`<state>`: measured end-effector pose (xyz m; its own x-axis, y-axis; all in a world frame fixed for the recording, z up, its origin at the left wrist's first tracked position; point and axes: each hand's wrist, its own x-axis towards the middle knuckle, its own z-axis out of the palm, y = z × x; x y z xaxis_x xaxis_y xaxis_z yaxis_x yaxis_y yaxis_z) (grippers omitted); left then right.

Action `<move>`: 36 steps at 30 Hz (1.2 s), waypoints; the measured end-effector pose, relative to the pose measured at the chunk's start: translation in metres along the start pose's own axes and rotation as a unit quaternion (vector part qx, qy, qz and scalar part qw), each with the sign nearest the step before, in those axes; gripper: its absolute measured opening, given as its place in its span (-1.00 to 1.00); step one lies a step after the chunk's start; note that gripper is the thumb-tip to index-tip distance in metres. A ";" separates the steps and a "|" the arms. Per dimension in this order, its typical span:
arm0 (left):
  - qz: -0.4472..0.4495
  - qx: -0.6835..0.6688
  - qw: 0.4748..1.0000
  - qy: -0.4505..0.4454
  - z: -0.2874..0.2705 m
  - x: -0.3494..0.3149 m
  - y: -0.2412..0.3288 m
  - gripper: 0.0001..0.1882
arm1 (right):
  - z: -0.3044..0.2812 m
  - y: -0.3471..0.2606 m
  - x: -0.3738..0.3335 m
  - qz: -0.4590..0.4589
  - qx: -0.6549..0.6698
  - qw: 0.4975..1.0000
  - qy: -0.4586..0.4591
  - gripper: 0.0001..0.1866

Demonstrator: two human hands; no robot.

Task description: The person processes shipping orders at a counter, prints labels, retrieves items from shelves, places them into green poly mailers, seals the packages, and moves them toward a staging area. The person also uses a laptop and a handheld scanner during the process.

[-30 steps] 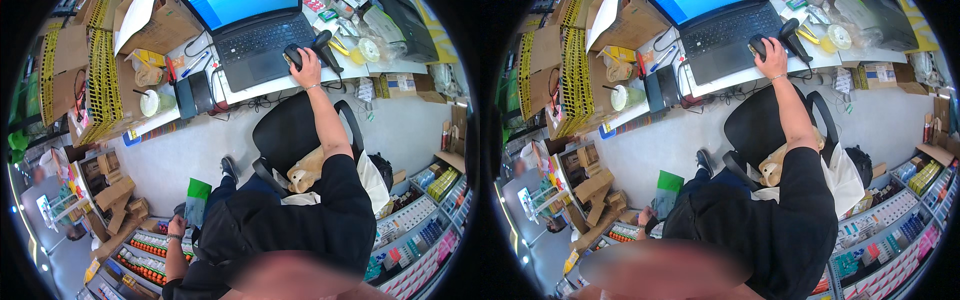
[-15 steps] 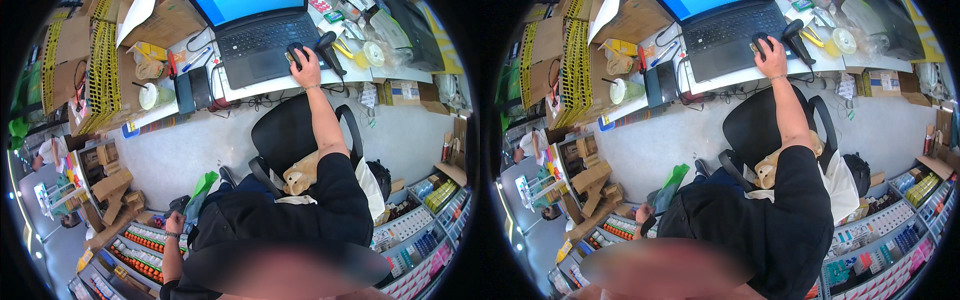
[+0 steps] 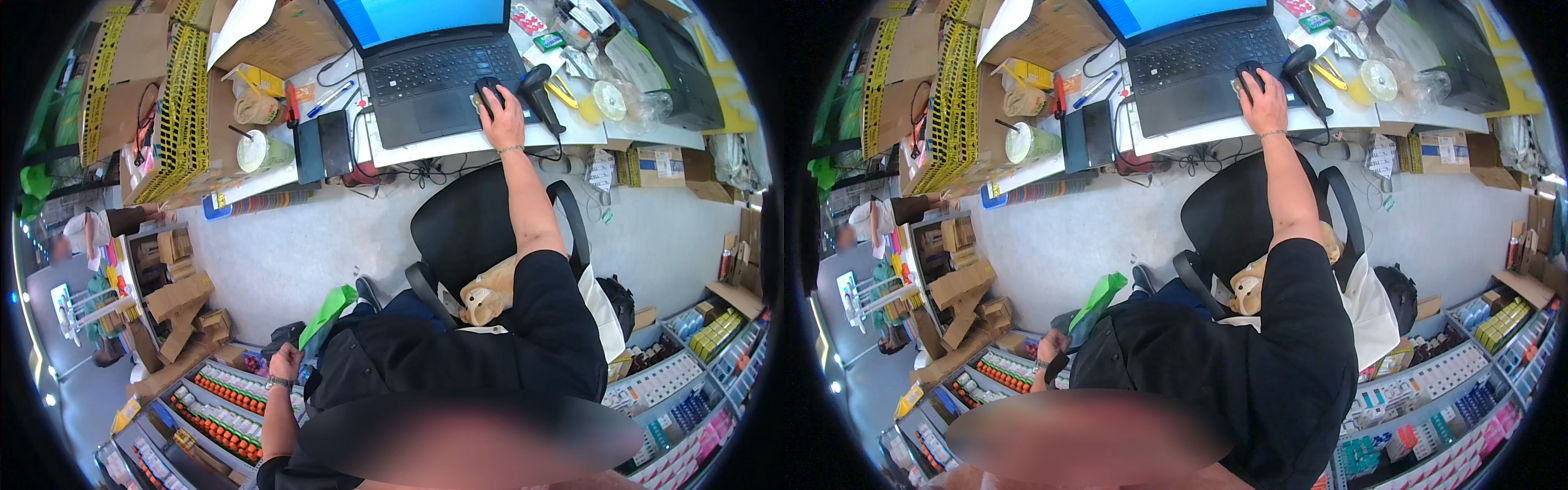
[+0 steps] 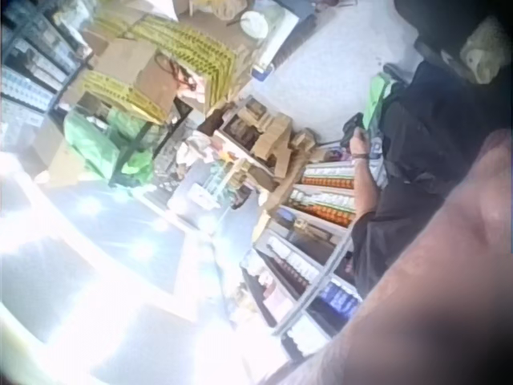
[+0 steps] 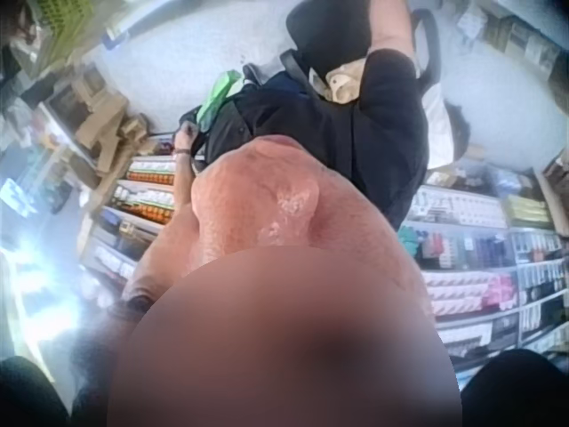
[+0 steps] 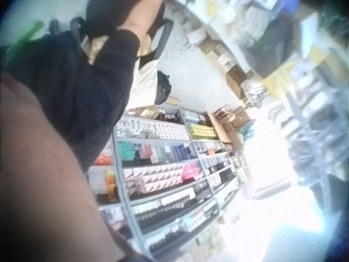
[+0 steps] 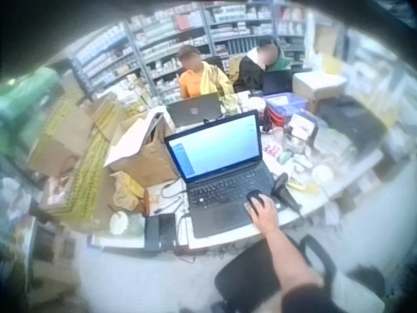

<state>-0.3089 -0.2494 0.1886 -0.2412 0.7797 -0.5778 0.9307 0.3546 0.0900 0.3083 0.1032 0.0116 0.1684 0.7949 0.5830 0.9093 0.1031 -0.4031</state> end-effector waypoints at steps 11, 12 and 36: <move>0.012 0.004 1.000 0.009 0.003 0.000 -0.003 -0.76 | 0.004 0.003 -0.002 -0.011 -0.003 1.000 -0.002 -0.55; -0.004 0.003 1.000 0.004 0.002 -0.002 0.001 -0.76 | 0.004 0.004 -0.002 -0.011 -0.004 1.000 -0.004 -0.56; -0.008 -0.016 1.000 0.011 0.004 -0.013 0.001 -0.75 | 0.006 0.004 -0.003 -0.004 -0.018 1.000 0.000 -0.54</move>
<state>-0.3036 -0.2610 0.1925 -0.2629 0.7848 -0.5613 0.9173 0.3836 0.1068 0.3096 0.1049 0.0044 0.1616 0.7939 0.5861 0.9240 0.0869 -0.3725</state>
